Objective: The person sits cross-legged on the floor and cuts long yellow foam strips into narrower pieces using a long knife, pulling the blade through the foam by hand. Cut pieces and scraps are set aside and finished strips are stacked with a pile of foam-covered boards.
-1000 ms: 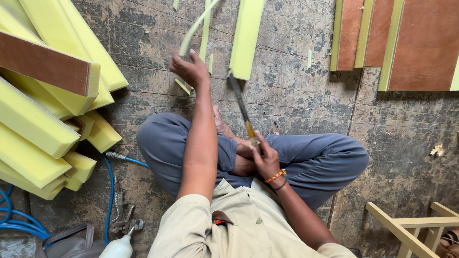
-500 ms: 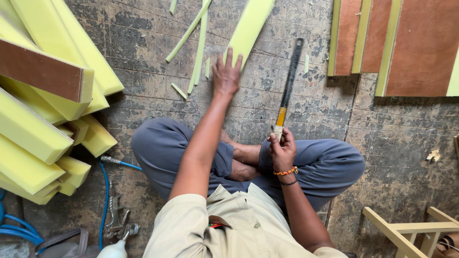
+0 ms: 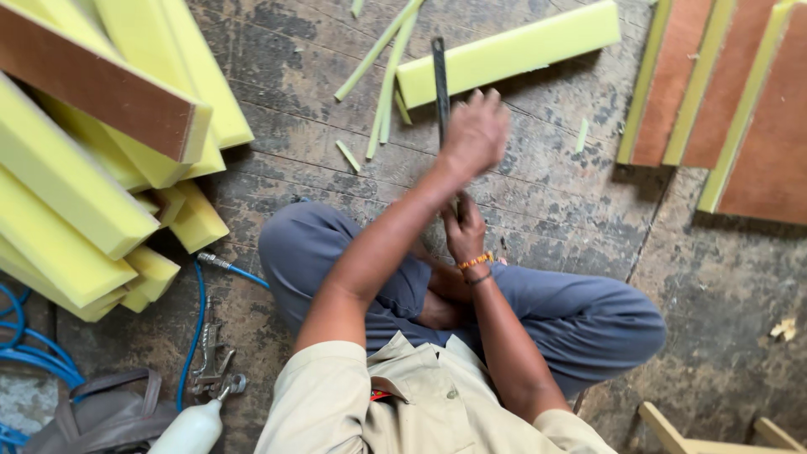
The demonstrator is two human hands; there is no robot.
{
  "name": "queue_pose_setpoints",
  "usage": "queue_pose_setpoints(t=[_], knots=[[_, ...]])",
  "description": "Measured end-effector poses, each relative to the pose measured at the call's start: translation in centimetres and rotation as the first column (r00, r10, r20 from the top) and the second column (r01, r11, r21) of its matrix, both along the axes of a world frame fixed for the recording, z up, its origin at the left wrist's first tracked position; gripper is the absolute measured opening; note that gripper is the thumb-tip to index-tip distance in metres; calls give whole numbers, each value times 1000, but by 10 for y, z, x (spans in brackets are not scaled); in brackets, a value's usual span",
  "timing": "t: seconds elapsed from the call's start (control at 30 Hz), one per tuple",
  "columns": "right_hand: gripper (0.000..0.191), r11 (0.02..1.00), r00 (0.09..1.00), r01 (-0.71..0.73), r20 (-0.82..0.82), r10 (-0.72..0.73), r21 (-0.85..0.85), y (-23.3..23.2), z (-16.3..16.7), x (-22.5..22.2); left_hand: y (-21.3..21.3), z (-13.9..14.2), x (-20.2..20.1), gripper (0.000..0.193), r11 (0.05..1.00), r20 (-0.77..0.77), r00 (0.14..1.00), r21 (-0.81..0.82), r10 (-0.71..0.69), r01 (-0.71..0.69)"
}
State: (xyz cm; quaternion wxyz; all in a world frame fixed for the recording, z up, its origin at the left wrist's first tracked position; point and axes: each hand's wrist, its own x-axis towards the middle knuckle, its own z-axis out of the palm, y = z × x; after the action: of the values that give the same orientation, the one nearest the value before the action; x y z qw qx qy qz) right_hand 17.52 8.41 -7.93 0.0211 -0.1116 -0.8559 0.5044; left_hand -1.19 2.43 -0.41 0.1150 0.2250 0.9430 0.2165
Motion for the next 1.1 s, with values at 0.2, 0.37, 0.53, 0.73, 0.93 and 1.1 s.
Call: queue_pose_setpoints(t=[0.2, 0.37, 0.53, 0.73, 0.93, 1.1], knots=[[22, 922, 967, -203, -83, 242, 329, -15, -22, -77, -2, -26, -14, 74, 987, 156, 980, -125, 121, -102], [26, 980, 988, -144, -83, 134, -135, -25, -22, -101, -5, -55, -28, 53, 952, 56, 964, -182, 259, -245], [30, 926, 991, -99, 49, 126, -363, -38, -18, -118, -2, -58, -32, 54, 950, 157, 963, -261, 219, -174], [36, 968, 981, -196, -30, 194, -155, -51, -28, -155, -2, -58, -37, 50, 942, 158, 968, -307, 193, -137], [32, 966, 960, -21, 263, 91, -259, -49, -20, -134, -5, -54, -36, 49, 911, 185, 976, -412, 114, -29], [32, 995, 992, -79, 98, 84, -54, -32, -4, -71, -2, -55, -39, 49, 908, 149, 976, -410, 156, -82]])
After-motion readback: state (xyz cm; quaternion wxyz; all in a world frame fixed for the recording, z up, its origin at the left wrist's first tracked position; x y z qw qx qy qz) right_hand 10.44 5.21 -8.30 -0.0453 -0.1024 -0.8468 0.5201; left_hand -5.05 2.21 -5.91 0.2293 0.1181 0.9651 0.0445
